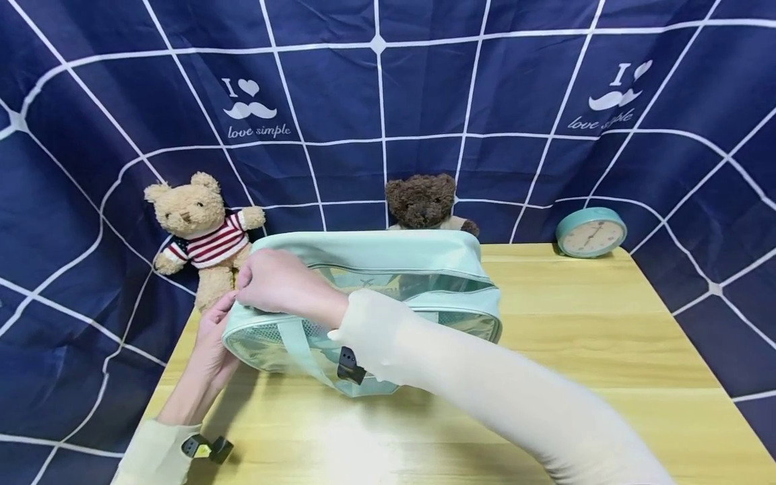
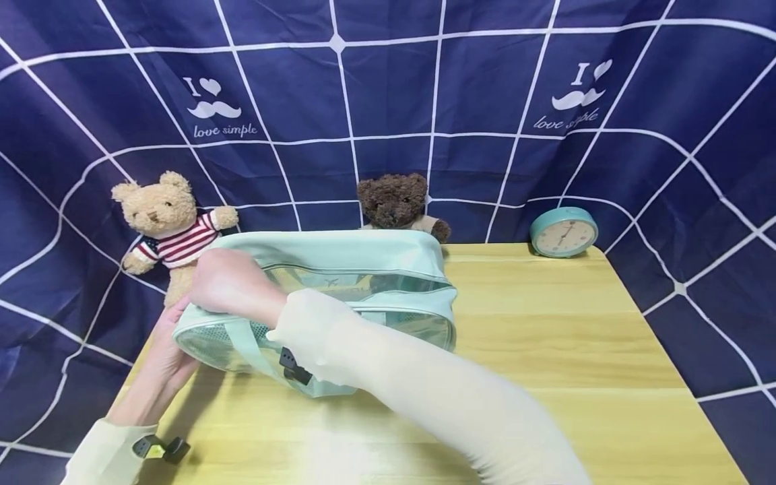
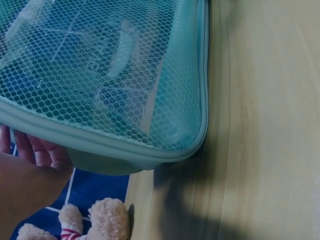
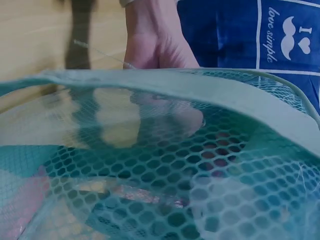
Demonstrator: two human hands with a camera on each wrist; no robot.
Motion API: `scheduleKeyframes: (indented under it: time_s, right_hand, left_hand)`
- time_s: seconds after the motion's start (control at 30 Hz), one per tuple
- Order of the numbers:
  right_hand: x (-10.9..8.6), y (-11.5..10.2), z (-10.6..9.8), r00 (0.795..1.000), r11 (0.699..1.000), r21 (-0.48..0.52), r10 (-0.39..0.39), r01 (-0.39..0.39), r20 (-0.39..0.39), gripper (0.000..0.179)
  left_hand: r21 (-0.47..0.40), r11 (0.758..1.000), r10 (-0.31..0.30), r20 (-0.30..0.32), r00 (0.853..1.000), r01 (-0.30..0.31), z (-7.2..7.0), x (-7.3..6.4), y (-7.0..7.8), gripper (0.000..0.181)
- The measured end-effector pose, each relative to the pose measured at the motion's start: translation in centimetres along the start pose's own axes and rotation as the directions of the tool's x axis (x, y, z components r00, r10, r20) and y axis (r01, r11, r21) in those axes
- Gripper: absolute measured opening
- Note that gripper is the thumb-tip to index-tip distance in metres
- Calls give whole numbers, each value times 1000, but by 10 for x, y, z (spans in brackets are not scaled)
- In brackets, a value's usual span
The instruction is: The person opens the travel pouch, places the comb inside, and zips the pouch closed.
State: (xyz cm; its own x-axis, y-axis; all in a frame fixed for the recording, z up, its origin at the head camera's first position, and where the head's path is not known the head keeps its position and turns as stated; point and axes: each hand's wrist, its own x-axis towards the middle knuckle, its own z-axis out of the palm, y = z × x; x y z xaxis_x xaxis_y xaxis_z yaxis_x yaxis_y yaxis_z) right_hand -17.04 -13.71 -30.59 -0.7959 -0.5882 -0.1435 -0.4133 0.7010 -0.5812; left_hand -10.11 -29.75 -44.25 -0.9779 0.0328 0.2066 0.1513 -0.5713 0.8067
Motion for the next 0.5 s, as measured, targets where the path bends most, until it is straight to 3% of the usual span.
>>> scheduleKeyframes:
  time_s: [0.27,0.5]
  right_hand:
    - [-12,-12,-6,1000,998,-60,-24,25,12,36]
    - [-20,-7,-10,996,996,-45,-76,73,-56,35]
  left_hand:
    - [-25,1000,-4,-24,1000,4,-2,-6,3,28]
    - [-34,999,-23,-51,998,21,0,-3,2,26]
